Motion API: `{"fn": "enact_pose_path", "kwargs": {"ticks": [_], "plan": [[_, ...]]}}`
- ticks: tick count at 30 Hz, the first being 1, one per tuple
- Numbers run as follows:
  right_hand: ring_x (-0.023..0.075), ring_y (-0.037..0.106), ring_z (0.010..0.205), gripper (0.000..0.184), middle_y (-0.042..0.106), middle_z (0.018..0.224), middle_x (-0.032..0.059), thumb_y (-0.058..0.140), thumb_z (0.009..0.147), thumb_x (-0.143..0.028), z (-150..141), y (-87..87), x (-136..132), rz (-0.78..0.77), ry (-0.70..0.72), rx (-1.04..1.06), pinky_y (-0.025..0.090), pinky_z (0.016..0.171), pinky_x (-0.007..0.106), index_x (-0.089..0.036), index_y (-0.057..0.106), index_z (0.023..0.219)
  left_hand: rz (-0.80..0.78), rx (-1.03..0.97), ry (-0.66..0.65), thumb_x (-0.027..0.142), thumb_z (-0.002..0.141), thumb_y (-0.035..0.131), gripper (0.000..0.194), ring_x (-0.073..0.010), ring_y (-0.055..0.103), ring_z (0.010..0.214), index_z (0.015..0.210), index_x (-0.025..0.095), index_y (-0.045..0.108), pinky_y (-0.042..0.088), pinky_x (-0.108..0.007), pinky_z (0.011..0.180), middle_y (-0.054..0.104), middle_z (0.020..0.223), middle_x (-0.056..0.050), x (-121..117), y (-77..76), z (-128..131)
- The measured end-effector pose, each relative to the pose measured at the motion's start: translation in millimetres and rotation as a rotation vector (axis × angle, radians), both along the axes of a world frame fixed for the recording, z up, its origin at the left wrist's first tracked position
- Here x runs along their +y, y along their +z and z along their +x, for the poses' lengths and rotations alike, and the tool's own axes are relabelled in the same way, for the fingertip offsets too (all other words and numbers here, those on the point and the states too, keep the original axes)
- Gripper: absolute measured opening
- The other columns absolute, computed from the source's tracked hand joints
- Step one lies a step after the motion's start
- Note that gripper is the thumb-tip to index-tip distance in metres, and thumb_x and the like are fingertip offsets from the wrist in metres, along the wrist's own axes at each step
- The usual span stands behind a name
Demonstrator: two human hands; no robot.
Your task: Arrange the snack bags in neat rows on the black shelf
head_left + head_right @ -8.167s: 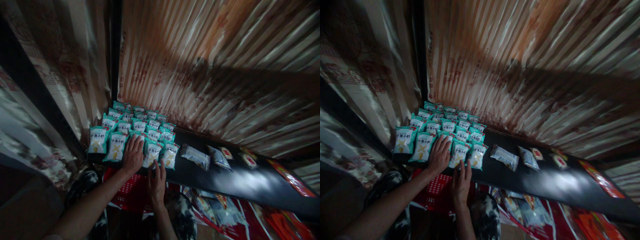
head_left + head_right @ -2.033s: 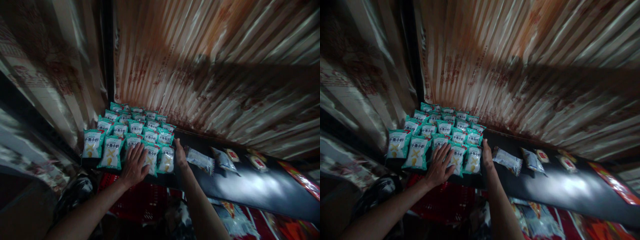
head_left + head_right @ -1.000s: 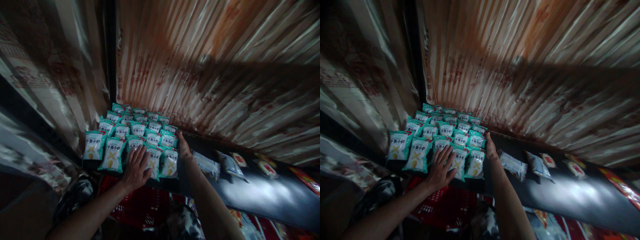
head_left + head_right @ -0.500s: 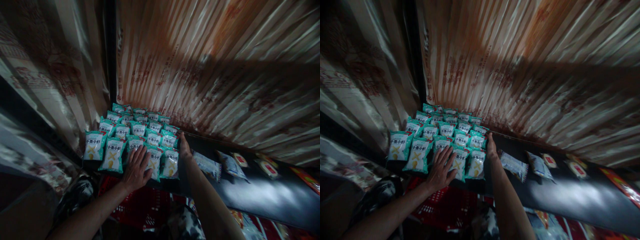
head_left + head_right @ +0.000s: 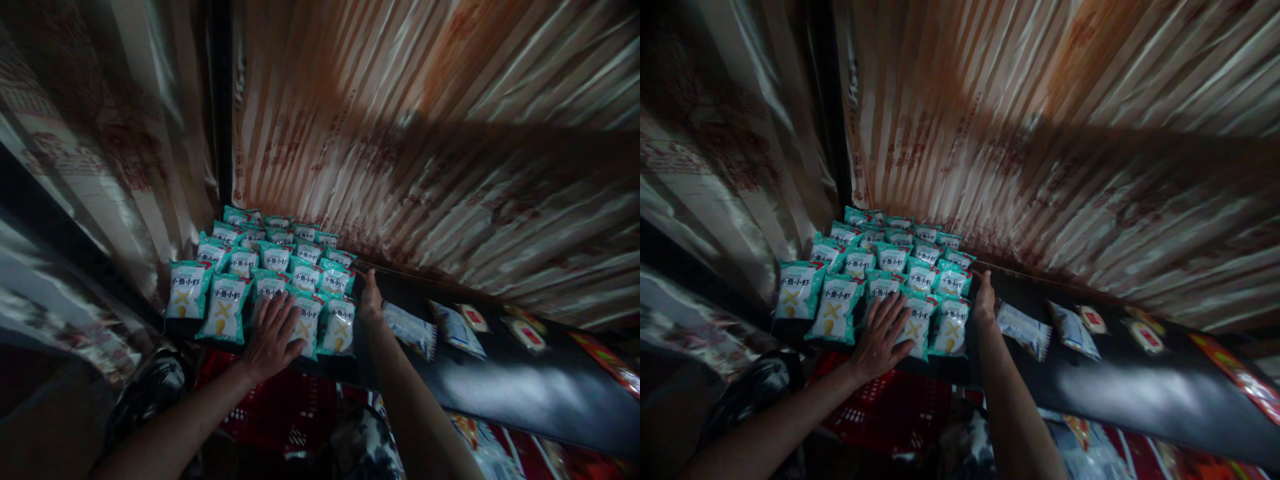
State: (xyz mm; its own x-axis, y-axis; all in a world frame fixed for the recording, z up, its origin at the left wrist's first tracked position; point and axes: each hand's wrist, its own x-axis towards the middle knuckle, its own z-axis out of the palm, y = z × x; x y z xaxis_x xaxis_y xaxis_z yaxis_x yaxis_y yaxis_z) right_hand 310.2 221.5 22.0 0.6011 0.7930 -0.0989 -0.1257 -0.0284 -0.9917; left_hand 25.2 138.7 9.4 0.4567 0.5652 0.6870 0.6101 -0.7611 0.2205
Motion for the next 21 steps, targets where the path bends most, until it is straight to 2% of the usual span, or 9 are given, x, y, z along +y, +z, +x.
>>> {"fn": "enact_pose_path", "kwargs": {"ticks": [5, 8, 11, 14, 17, 21], "plan": [[0.0225, 0.065, 0.100, 0.050, 0.073, 0.094, 0.0052, 0.041, 0.080, -0.059, -2.7, 2.8, -24.9, -0.030, -0.099, 0.032, 0.046, 0.094, 0.038, -0.018, 0.069, 0.088, 0.016, -0.013, -0.025, 0.043, 0.089, 0.049, 0.059, -0.0291, 0.020, 0.141, 0.139, 0.014, 0.035, 0.018, -0.054, 0.112, 0.040, 0.144, -0.015, -1.5, 1.3, -1.8], [0.0221, 0.062, 0.106, 0.049, 0.071, 0.103, 0.0066, 0.041, 0.080, -0.057, -10.3, 9.0, -47.4, -0.010, -0.156, -0.065, 0.043, 0.099, 0.037, -0.017, 0.068, 0.090, 0.030, -0.031, -0.045, 0.040, 0.088, 0.049, 0.058, -0.0283, 0.021, 0.141, 0.139, 0.014, 0.035, 0.018, -0.054, 0.112, 0.042, 0.142, -0.015, -2.4, 2.9, -2.0], [0.0227, 0.059, 0.111, 0.052, 0.068, 0.111, 0.0084, 0.040, 0.082, -0.056, -24.7, 17.2, -75.2, -0.003, -0.146, -0.188, 0.039, 0.102, 0.037, -0.015, 0.067, 0.098, 0.047, -0.044, -0.069, 0.036, 0.087, 0.050, 0.058, -0.0292, 0.022, 0.140, 0.139, 0.014, 0.034, 0.019, -0.055, 0.112, 0.043, 0.142, -0.016, -3.8, 4.0, -2.6], [0.0236, 0.054, 0.117, 0.049, 0.067, 0.115, 0.0060, 0.042, 0.082, -0.054, -42.2, 21.0, -104.7, -0.023, -0.149, -0.279, 0.033, 0.107, 0.038, -0.018, 0.068, 0.102, 0.056, -0.045, -0.078, 0.033, 0.086, 0.050, 0.060, -0.0296, 0.024, 0.139, 0.140, 0.015, 0.032, 0.021, -0.055, 0.111, 0.043, 0.142, -0.015, -7.0, 3.7, -4.2], [0.0238, 0.051, 0.121, 0.048, 0.063, 0.122, 0.0051, 0.046, 0.081, -0.054, -57.6, 16.7, -130.2, -0.040, -0.160, -0.374, 0.033, 0.106, 0.036, -0.021, 0.066, 0.110, 0.075, -0.057, -0.071, 0.030, 0.085, 0.050, 0.061, -0.0299, 0.025, 0.139, 0.141, 0.015, 0.030, 0.023, -0.056, 0.110, 0.043, 0.142, -0.016, -13.4, 2.1, -5.6], [0.0278, 0.047, 0.124, 0.061, 0.056, 0.131, 0.0119, 0.048, 0.078, -0.058, -70.7, 2.8, -151.3, -0.114, -0.092, -0.472, 0.032, 0.107, 0.041, -0.017, 0.058, 0.123, 0.099, -0.036, -0.038, 0.025, 0.086, 0.050, 0.061, -0.0297, 0.023, 0.140, 0.142, 0.014, 0.029, 0.024, -0.055, 0.111, 0.045, 0.140, -0.016, -26.2, -1.1, -5.9]]}}
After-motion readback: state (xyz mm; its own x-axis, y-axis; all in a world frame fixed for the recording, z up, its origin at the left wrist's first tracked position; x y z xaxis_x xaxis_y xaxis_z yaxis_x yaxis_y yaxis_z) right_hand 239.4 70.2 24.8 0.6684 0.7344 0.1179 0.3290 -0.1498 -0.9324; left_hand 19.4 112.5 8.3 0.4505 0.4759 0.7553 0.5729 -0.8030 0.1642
